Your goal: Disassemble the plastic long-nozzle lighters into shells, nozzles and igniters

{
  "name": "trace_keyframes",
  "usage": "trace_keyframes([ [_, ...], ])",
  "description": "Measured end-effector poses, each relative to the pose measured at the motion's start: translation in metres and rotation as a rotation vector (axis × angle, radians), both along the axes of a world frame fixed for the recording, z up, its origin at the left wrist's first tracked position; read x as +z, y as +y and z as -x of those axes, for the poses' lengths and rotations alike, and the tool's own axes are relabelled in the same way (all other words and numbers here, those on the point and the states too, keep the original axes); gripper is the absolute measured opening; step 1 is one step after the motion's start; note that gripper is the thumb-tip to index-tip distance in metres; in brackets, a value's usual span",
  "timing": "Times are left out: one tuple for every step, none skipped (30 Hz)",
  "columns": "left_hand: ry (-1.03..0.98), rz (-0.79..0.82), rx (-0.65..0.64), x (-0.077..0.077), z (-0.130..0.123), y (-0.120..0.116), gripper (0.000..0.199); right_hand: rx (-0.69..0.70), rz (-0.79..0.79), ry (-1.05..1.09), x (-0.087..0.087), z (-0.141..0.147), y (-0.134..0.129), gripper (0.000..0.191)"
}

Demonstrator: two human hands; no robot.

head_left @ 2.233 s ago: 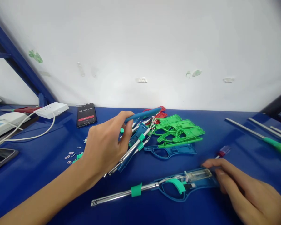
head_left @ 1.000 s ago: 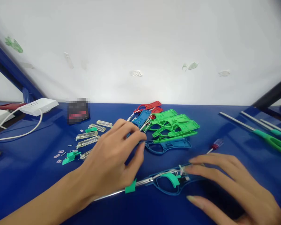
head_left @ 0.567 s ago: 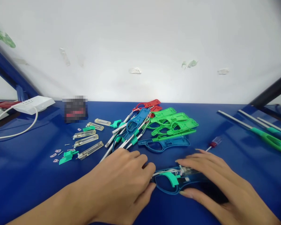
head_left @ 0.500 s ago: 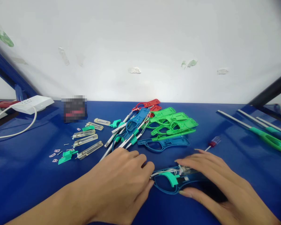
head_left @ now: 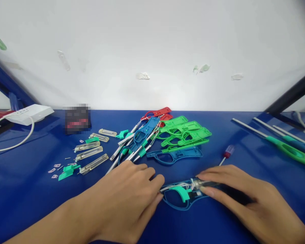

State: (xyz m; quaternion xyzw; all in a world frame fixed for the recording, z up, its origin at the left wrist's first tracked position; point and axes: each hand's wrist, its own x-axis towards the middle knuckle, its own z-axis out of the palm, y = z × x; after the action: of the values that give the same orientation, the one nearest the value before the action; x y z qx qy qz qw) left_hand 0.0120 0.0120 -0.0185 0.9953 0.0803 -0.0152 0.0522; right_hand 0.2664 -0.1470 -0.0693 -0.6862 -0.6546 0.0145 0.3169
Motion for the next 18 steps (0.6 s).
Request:
trace_keyframes([
  [0.005,0.000,-0.001,0.000,0.000,0.000,0.020,0.004,0.005,0.016,0.000,0.000,0.000,0.019],
  [0.005,0.000,-0.004,0.000,0.000,0.000,0.020,0.006,0.004,0.028,0.000,0.000,-0.001,0.019],
  [0.005,0.001,-0.007,0.000,0.000,0.000,0.020,-0.004,-0.007,0.037,0.000,0.000,-0.002,0.020],
  [0.004,0.000,-0.006,0.000,0.001,-0.001,0.020,-0.018,-0.015,0.043,-0.001,0.000,-0.002,0.022],
  [0.003,0.000,-0.007,0.000,0.001,-0.001,0.019,-0.035,-0.025,0.047,-0.001,0.000,-0.003,0.024],
  [0.001,0.001,-0.007,0.000,0.001,-0.001,0.019,-0.050,-0.039,0.050,-0.002,0.001,-0.004,0.026],
  [-0.005,0.000,-0.006,0.000,0.001,-0.001,0.019,-0.058,-0.042,0.051,-0.002,0.002,-0.005,0.026],
  [-0.014,-0.003,-0.004,0.000,0.000,-0.001,0.018,-0.058,-0.042,0.049,-0.002,0.003,-0.006,0.025],
  [-0.027,-0.006,-0.003,-0.001,0.000,-0.001,0.018,-0.052,-0.043,0.044,-0.001,0.004,-0.006,0.023],
  [-0.051,-0.010,-0.001,-0.001,0.000,-0.001,0.018,-0.037,-0.049,0.037,0.000,0.005,-0.006,0.021],
  [-0.078,-0.017,0.004,-0.001,-0.001,-0.001,0.018,-0.021,-0.062,0.030,0.001,0.007,-0.006,0.018],
  [-0.109,-0.023,0.010,-0.001,-0.001,-0.001,0.018,-0.003,-0.083,0.020,0.002,0.008,-0.006,0.016],
  [-0.145,-0.027,0.013,-0.002,-0.002,-0.002,0.018,0.016,-0.113,0.011,0.004,0.009,-0.005,0.014],
  [-0.182,-0.027,0.013,-0.003,-0.003,-0.003,0.018,0.037,-0.144,0.000,0.005,0.011,-0.005,0.012],
  [-0.217,-0.023,0.010,-0.004,-0.003,-0.005,0.019,0.053,-0.165,-0.010,0.006,0.012,-0.005,0.011],
  [-0.251,-0.014,0.005,-0.006,-0.004,-0.007,0.020,0.067,-0.177,-0.020,0.006,0.013,-0.006,0.010],
  [-0.282,0.001,-0.005,-0.008,-0.005,-0.009,0.021,0.081,-0.181,-0.029,0.007,0.013,-0.007,0.011],
  [-0.314,0.021,-0.013,-0.009,-0.006,-0.011,0.022,0.096,-0.185,-0.036,0.007,0.014,-0.008,0.013],
])
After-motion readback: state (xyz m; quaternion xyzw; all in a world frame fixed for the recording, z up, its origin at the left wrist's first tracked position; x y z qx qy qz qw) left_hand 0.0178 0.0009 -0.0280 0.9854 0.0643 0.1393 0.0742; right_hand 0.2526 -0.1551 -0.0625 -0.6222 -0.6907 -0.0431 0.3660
